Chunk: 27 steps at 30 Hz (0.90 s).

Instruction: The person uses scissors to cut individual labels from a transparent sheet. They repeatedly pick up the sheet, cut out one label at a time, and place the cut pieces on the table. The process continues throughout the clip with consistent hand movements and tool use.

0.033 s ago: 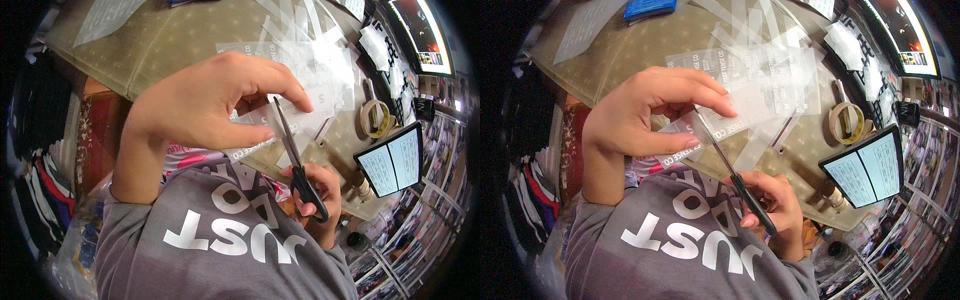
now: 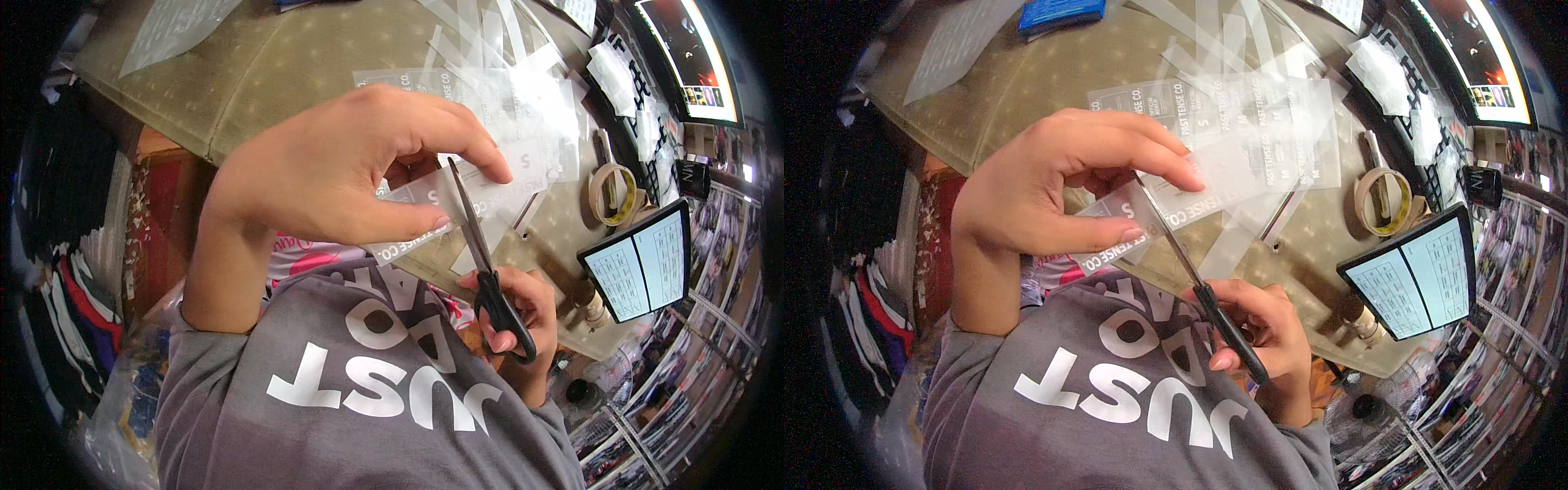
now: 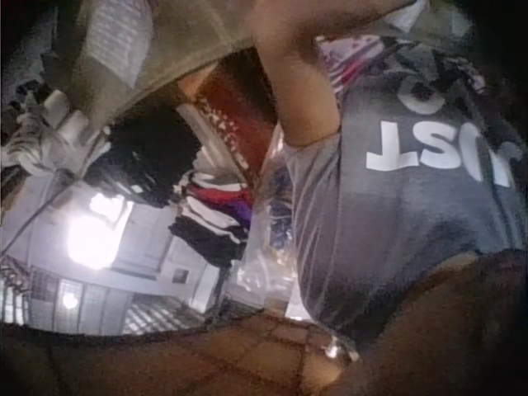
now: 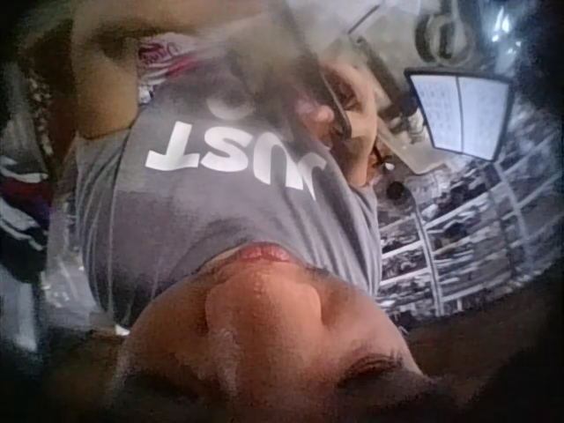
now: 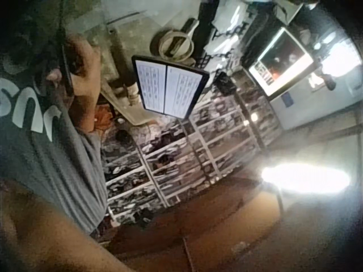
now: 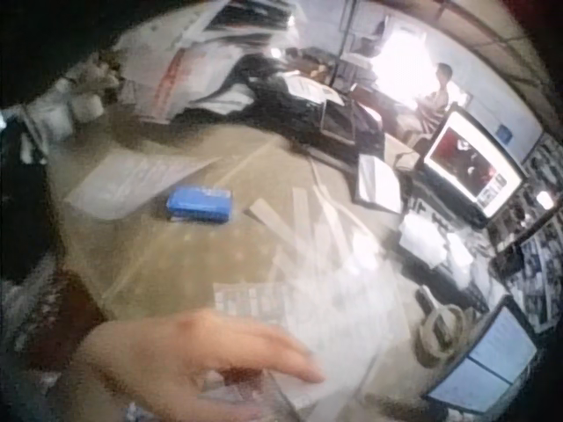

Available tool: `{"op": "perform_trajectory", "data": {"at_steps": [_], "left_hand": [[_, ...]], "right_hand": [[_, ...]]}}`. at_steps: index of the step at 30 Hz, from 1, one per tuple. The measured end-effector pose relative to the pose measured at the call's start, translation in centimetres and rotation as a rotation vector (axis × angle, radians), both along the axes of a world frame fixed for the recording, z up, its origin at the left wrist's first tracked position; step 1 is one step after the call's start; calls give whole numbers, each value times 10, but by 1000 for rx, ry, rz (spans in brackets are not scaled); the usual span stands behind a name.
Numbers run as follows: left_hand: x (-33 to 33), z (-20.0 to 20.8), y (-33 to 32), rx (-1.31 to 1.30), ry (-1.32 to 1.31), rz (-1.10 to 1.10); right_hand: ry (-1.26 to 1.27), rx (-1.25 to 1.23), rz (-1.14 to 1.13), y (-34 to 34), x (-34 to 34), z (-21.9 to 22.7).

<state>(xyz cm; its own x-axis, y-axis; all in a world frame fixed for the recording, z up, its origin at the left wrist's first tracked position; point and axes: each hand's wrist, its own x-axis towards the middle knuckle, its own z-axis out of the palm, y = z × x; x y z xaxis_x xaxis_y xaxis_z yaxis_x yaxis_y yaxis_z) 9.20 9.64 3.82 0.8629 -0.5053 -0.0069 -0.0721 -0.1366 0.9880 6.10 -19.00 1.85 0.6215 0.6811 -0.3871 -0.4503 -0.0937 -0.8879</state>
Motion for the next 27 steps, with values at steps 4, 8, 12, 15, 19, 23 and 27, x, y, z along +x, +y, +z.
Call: {"op": "perform_trajectory", "data": {"at_steps": [4,8,12,15,19,23,27], "left_hand": [[-1,-4,1,-34,12,8],[-1,-10,0,-52,21,36],[-1,-10,6,-10,12,148],[-10,-30,-4,-337,25,481],[-6,-44,-41,-555,-82,935],[-6,-51,-53,-612,-182,1137],[-14,-46,-43,-576,-217,1212]], "right_hand": [[-53,-52,35,-1,1,1],[-142,-121,85,-4,4,-3],[-71,-156,72,-4,9,-1],[-117,-240,23,-14,13,3],[-108,-61,-456,21,11,-1],[-324,-110,-563,86,26,-7],[-307,-77,-485,130,34,1]]}}
